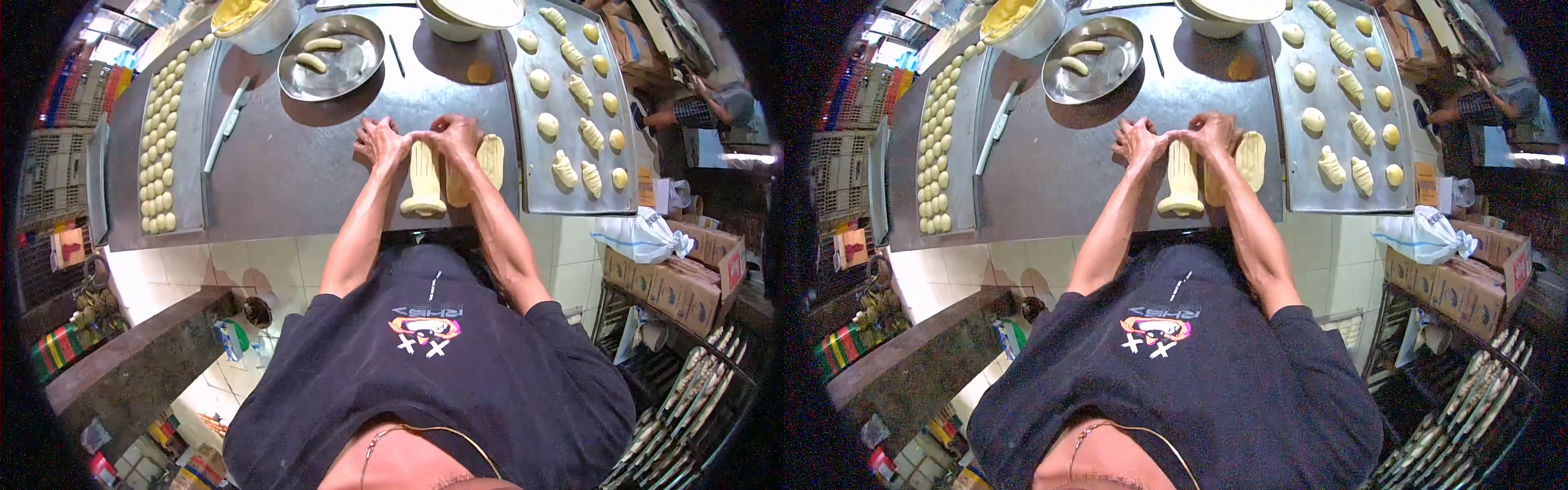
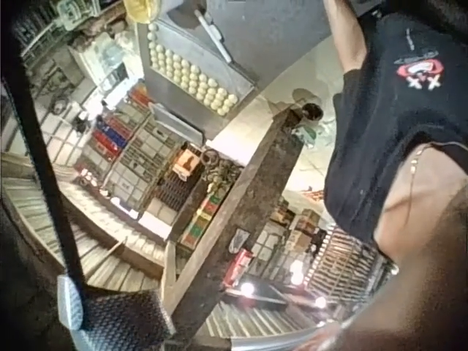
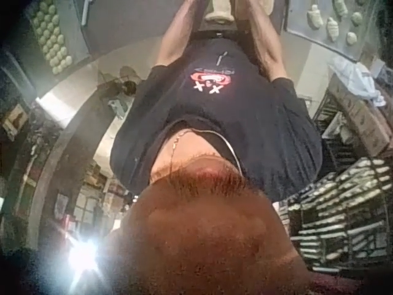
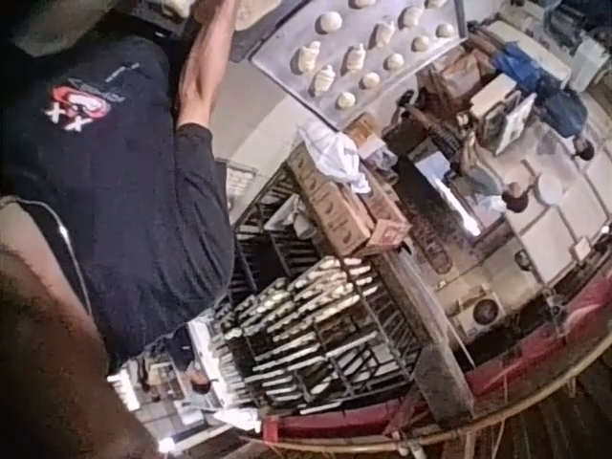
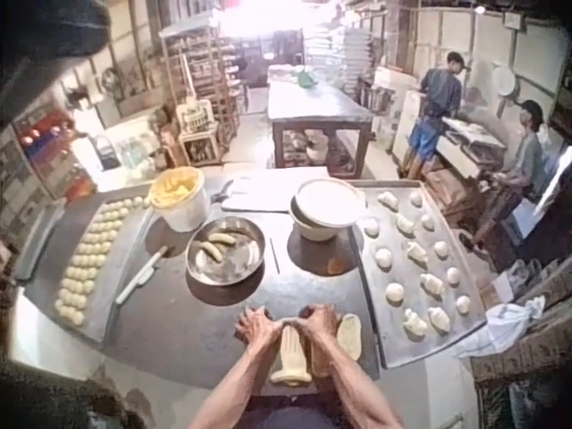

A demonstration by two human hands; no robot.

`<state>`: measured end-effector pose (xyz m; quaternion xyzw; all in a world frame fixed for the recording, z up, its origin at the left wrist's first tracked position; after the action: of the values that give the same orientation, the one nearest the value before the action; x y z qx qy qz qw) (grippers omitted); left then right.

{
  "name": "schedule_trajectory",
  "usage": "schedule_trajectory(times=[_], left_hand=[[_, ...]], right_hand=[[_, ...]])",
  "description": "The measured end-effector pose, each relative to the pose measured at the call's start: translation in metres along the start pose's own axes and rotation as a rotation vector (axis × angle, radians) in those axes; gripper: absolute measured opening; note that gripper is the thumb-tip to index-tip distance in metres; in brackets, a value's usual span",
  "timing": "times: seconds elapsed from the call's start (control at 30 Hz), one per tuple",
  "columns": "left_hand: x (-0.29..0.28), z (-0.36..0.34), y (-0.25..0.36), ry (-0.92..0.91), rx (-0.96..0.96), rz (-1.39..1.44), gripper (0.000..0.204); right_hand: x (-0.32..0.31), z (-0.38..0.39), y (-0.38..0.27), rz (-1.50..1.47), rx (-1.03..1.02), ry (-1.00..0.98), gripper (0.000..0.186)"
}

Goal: The person rolls dough with banana slices inside, then dips the round dough balls into shredded cheese toppings before placing them into a baking tray.

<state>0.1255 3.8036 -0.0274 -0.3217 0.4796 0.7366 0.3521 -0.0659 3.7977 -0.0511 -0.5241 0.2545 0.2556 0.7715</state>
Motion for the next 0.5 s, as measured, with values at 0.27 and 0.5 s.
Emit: schedule_trajectory(times=[0.27,0.5], left_hand=[[0.011,-0.019,0.015,-0.019,0.125,-0.021,0.035],[0.005,0.148,-0.029,0.085,1.048,-0.006,0.026]], right_hand=[[-0.008,-0.015,-0.017,0.22,0.067,-0.105,0.03],[-0.012,0.158,-0.021,0.296,-0.973,0.063,0.011]])
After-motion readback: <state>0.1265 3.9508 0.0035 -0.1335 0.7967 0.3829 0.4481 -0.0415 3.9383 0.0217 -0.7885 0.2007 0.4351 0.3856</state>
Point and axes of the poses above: each hand's wrist, its own z-axis away from the middle knuckle, its own x-axis out of the palm, y = z × x, the point moved 6 cm from there along -z, towards the middle knuckle, and after that the axes turned 12 degrees about -y, right-handed, at the moved point
